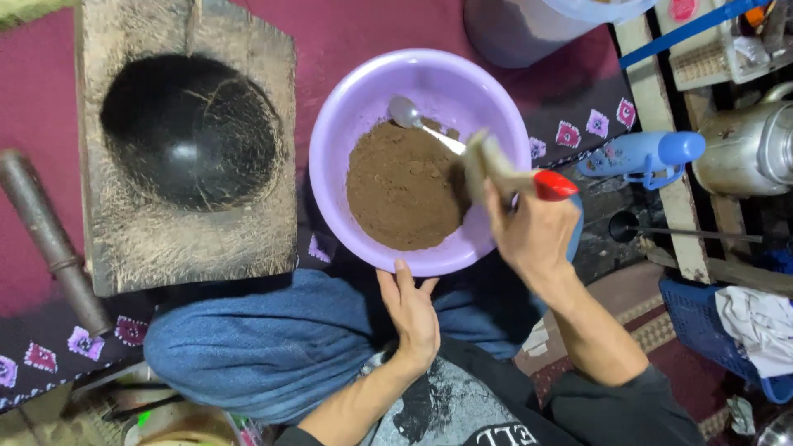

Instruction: Collecting fine brown powder from a stone mortar into a plastic bowl using a brush and a spoon.

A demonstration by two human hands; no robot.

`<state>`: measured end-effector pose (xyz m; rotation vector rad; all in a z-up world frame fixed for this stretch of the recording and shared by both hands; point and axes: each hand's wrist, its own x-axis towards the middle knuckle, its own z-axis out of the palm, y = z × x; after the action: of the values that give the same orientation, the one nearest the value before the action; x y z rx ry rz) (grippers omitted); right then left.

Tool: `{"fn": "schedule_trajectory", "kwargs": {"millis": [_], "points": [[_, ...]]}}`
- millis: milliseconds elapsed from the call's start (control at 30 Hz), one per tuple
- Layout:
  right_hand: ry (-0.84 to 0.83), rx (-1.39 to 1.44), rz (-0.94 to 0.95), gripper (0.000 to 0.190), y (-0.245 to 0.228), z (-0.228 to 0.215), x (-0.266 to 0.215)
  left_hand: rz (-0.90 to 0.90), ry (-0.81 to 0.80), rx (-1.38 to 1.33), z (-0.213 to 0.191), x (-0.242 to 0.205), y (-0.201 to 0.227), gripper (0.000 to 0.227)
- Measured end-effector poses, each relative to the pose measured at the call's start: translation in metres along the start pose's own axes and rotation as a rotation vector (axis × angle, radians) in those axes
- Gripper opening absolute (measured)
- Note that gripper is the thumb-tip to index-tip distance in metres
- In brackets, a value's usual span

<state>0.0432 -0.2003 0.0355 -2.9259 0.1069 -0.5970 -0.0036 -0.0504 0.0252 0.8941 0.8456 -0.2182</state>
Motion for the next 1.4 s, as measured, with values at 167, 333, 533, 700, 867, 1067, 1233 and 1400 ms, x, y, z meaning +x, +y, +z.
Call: {"fn": "schedule_trajectory", "kwargs": {"millis": [167,333,533,700,867,1067,1233,1400], "points": [[0.165,-0.156,-0.159,0.031,0.013,0.012,0.012,-0.006,0.048,0.062,0.007,0.012,0.046,0.093],[-0.021,0.074,0.014,0.043,0.009,0.005,-0.002,0.044,-0.009,0.227,-0.014,0.044,0.037,0.069],[0.0,-0.087,0.086,0.041,0.015,0.016,0.001,-0.084,0.008,0.169,-0.01,0.027,0.032,0.067],[-0.017,0.153,0.225,0.045,0.015,0.009,0.002,-0.128,0.03,-0.076,0.004,0.008,0.012,0.065],[-0.181,-0.075,0.226,0.034,0.026,0.016,0.033,-0.102,0.082,-0.08,0.001,0.012,0.029,0.077],[-0.314,-0.093,0.27,0.038,0.002,0.004,0.042,-0.057,0.035,0.094,-0.002,0.026,0.055,0.067],[-0.367,-0.119,0.254,0.034,-0.001,0.002,0.039,-0.135,0.044,0.028,0.009,0.006,0.055,0.065],[-0.14,-0.061,0.223,0.032,0.009,0.013,0.032,-0.159,0.013,-0.14,0.01,-0.006,0.035,0.065]]}}
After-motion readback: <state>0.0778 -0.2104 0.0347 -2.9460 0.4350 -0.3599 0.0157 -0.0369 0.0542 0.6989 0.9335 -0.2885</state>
